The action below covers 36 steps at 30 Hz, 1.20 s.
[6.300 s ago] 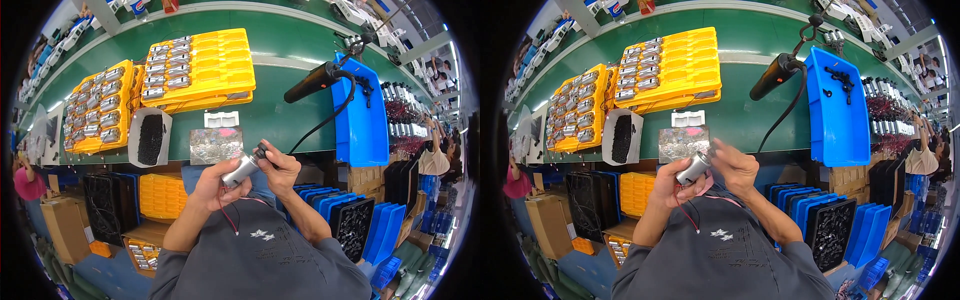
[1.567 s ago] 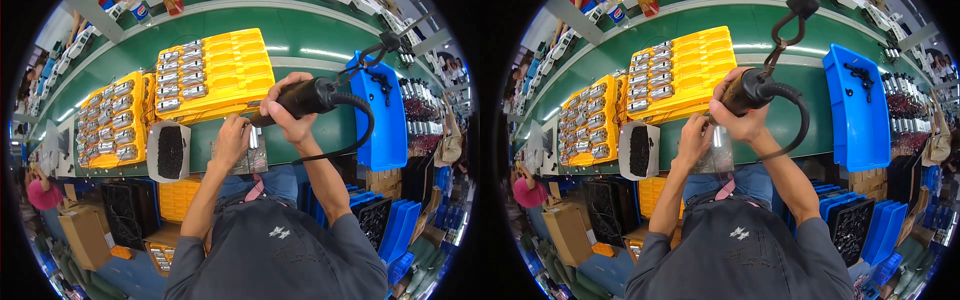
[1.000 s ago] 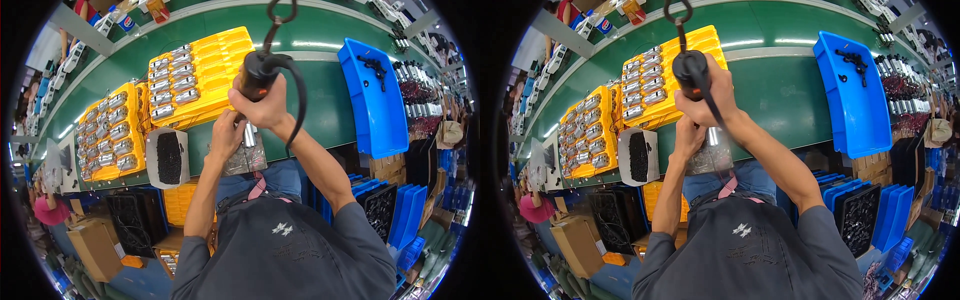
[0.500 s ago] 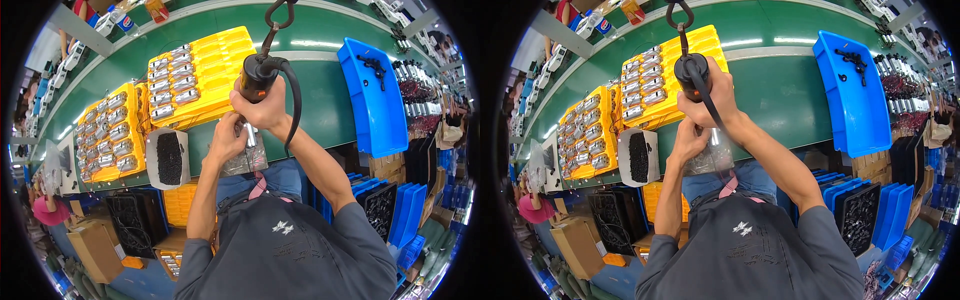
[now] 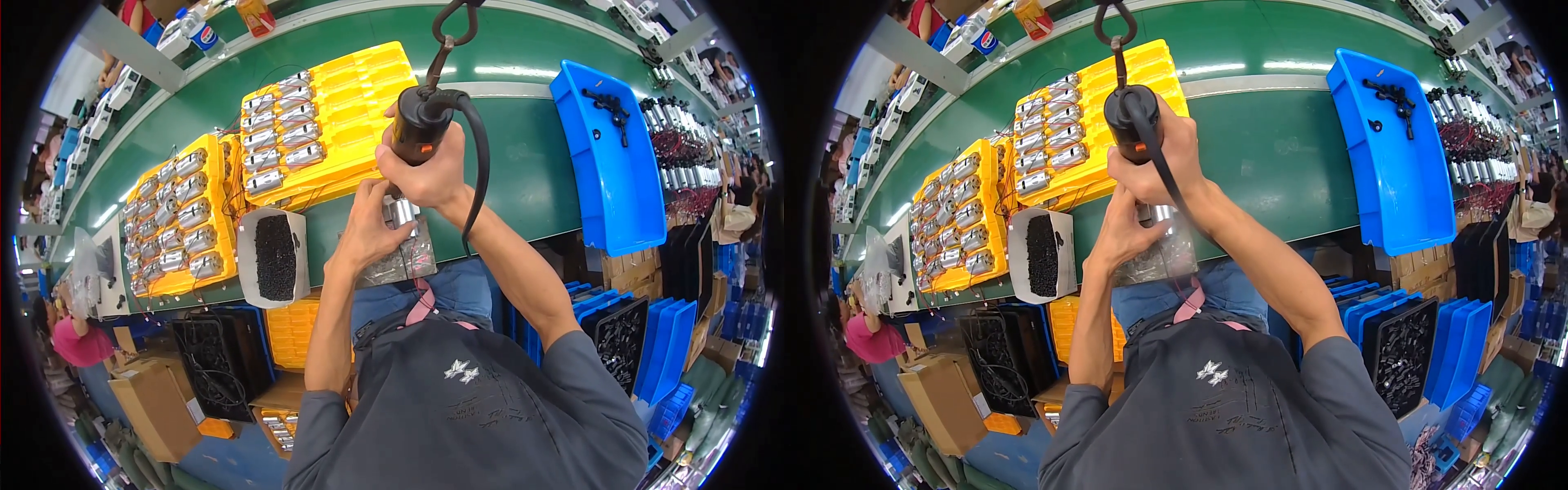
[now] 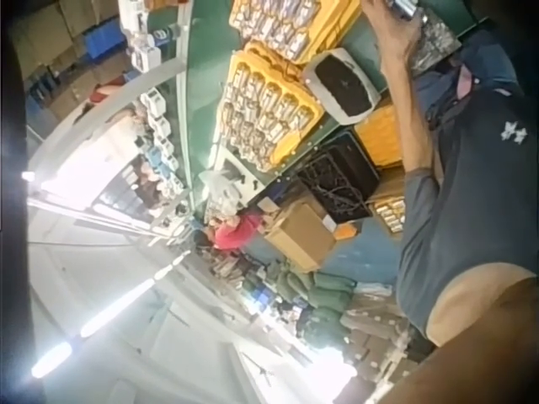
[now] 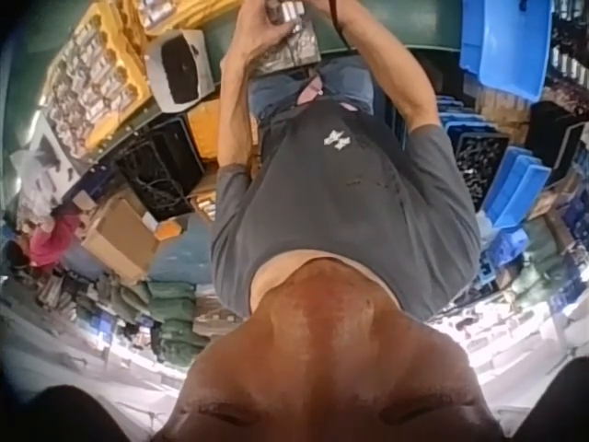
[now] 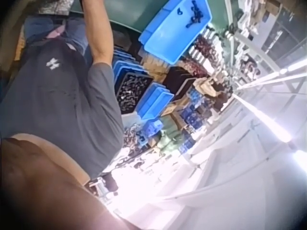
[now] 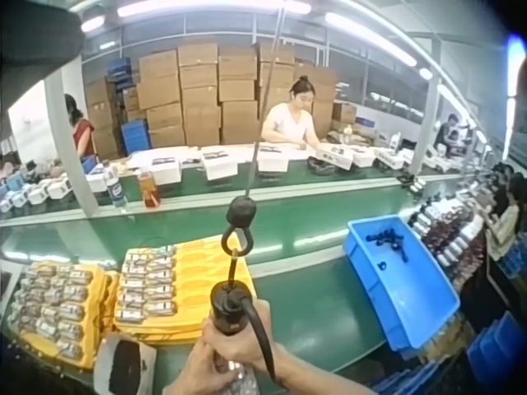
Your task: Assembling small cylindrical components into trays using an electric screwdriver on a factory assembly line.
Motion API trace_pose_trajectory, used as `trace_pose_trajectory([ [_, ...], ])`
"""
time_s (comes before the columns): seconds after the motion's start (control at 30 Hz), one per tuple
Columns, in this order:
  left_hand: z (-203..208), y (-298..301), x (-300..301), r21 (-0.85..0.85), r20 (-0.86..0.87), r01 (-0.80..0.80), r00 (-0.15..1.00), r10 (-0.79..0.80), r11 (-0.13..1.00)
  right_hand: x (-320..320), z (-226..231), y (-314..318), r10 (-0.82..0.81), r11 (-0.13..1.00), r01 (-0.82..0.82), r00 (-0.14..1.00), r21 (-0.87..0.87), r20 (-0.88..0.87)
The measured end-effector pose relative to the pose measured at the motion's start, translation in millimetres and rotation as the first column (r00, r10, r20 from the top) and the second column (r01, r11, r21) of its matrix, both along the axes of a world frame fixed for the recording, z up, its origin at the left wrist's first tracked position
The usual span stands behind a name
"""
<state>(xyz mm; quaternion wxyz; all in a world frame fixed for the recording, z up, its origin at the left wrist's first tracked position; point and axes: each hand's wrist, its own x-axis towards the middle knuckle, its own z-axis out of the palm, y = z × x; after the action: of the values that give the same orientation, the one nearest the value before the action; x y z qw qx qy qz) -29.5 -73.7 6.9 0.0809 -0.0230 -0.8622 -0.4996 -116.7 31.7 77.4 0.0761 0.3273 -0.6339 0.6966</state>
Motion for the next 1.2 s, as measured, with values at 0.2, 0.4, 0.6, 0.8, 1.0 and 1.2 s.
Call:
trace_pose_trajectory([
  [0.2, -9.1, -2.3, 0.0, -0.042, 0.075, -0.010, 0.997, 0.013, 0.999, -2.7, -3.5, 1.9, -0.033, 0.999, 0.033, 0.999, 0.031, 0.001],
  [0.4, -8.7, 0.0, -0.1, -0.055, 0.053, -0.009, 0.999, 0.012, 0.998, -0.1, -3.0, 3.5, -0.036, 0.999, 0.036, 0.999, 0.002, 0.011],
  [0.6, -7.8, 1.8, -1.8, -0.059, 0.062, -0.020, 0.998, 0.023, 0.998, -2.2, -3.3, 4.5, -0.034, 0.999, 0.034, 0.999, 0.005, -0.007],
  [0.8, -9.8, 3.1, -2.0, -0.070, 0.034, -0.008, 0.999, 0.010, 0.998, -1.8, -6.9, 3.0, -0.012, 1.000, 0.011, 1.000, -0.027, -0.015],
  [1.0, -3.8, 4.8, 1.8, 0.047, 0.025, -0.027, 0.999, 0.025, 0.999, 2.6, -6.8, 5.4, -0.007, 1.000, 0.007, 1.000, 0.010, -0.024],
  [1.2, -12.8, 7.3, -0.6, -0.057, 0.031, -0.194, 0.980, 0.196, 0.979, 9.4, 11.8, 13.3, 0.066, 0.992, -0.046, 0.981, -0.116, 0.181],
])
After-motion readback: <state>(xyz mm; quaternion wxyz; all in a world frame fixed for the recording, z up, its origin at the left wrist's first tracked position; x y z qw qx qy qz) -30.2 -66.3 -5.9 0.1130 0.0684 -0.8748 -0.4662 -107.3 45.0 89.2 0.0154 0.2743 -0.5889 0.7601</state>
